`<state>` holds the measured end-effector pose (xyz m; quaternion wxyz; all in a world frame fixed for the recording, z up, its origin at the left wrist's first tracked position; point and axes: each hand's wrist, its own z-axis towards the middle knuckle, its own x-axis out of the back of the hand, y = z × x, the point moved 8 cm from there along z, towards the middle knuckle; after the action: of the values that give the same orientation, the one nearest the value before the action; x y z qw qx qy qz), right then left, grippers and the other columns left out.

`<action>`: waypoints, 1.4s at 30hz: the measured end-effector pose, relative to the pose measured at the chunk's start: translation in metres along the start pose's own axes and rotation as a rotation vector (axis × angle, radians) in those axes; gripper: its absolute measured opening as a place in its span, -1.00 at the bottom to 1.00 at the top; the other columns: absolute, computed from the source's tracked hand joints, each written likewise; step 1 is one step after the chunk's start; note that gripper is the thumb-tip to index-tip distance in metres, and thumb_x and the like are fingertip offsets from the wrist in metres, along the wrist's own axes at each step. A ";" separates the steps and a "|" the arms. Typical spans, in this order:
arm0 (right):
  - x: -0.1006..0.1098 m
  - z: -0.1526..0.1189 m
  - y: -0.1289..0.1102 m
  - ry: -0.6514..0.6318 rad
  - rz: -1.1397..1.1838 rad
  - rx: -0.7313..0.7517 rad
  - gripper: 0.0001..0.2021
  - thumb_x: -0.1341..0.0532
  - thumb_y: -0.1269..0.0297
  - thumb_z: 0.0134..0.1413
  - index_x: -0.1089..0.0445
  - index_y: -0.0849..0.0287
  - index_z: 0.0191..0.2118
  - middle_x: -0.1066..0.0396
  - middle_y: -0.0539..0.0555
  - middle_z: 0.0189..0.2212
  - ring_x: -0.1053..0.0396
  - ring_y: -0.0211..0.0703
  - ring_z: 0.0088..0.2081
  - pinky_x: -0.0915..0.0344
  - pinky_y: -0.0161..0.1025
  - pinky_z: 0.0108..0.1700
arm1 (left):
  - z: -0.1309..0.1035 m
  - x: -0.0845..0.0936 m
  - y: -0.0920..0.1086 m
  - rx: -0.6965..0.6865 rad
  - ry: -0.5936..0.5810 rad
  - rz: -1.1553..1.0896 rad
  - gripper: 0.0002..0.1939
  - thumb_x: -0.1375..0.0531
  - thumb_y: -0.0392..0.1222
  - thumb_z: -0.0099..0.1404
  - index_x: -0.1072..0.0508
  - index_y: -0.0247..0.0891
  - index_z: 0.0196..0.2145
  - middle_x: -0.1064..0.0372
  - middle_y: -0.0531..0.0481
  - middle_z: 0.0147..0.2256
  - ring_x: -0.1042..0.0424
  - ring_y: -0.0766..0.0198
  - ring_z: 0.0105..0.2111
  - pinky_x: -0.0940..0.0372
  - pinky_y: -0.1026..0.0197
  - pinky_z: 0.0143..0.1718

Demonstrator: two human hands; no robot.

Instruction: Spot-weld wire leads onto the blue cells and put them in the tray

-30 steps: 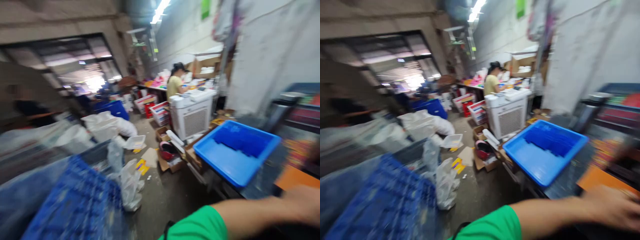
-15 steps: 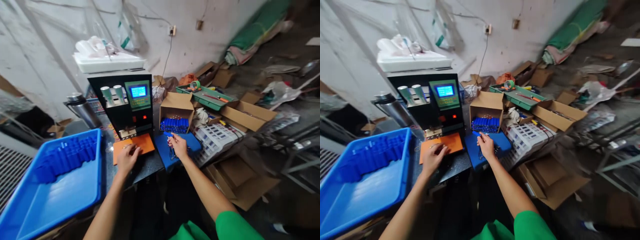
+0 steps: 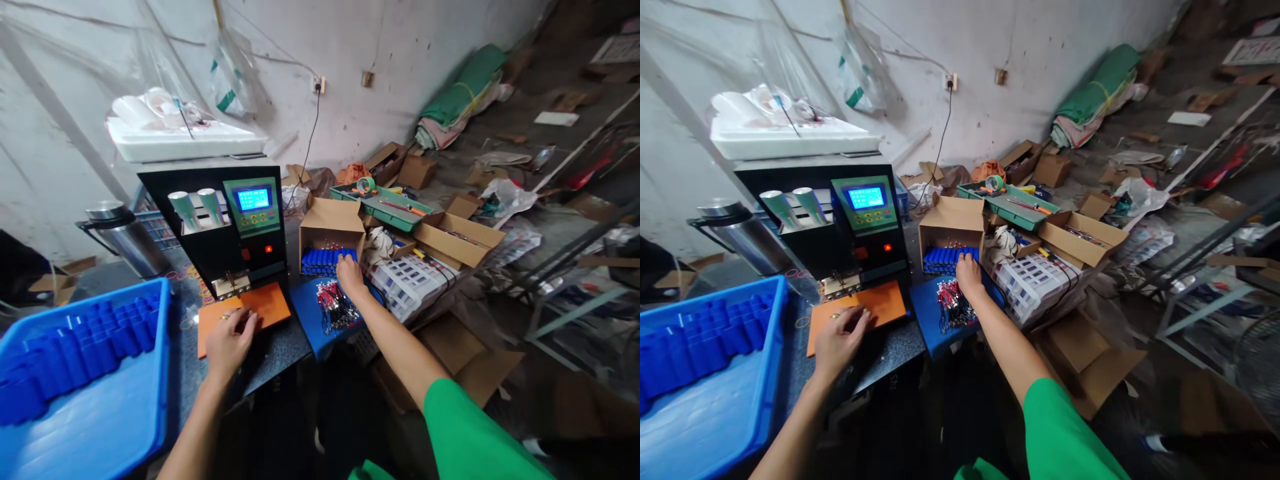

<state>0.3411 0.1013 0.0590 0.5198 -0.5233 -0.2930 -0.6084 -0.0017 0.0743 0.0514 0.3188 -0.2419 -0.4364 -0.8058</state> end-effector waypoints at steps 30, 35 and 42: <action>-0.044 -0.007 -0.022 -0.351 0.384 0.047 -0.86 -0.26 0.45 -0.03 -0.60 0.24 -0.37 -0.58 0.18 -0.38 -0.51 -0.09 -0.26 -0.25 -0.37 -0.28 | -0.002 -0.004 0.004 0.048 -0.030 0.024 -0.64 -0.10 0.07 0.29 -0.55 -0.22 -0.21 -0.51 -0.07 -0.28 -0.45 0.17 -0.33 -0.26 0.20 -0.30; -0.054 -0.006 -0.011 -0.322 0.443 -0.014 -0.83 -0.22 0.47 -0.07 -0.59 0.27 -0.39 -0.57 0.17 -0.39 -0.49 -0.13 -0.29 -0.25 -0.37 -0.27 | -0.001 -0.004 0.003 0.047 -0.021 0.040 -0.65 -0.10 0.06 0.29 -0.55 -0.21 -0.19 -0.51 -0.07 -0.27 -0.47 0.15 -0.28 -0.25 0.20 -0.29; -0.029 0.006 0.010 -0.073 0.962 -0.081 -0.83 -0.22 0.27 -0.06 -0.49 0.26 -0.45 -0.46 0.02 -0.55 -0.39 -0.22 -0.45 -0.25 -0.35 -0.34 | -0.001 -0.003 0.007 0.035 -0.017 0.029 -0.67 -0.12 0.04 0.29 -0.54 -0.20 -0.18 -0.50 -0.05 -0.27 -0.45 0.18 -0.31 -0.24 0.21 -0.31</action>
<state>0.3499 0.1136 0.0318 0.7107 -0.6401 -0.0121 -0.2914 0.0057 0.0713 0.0525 0.3309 -0.2493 -0.4495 -0.7914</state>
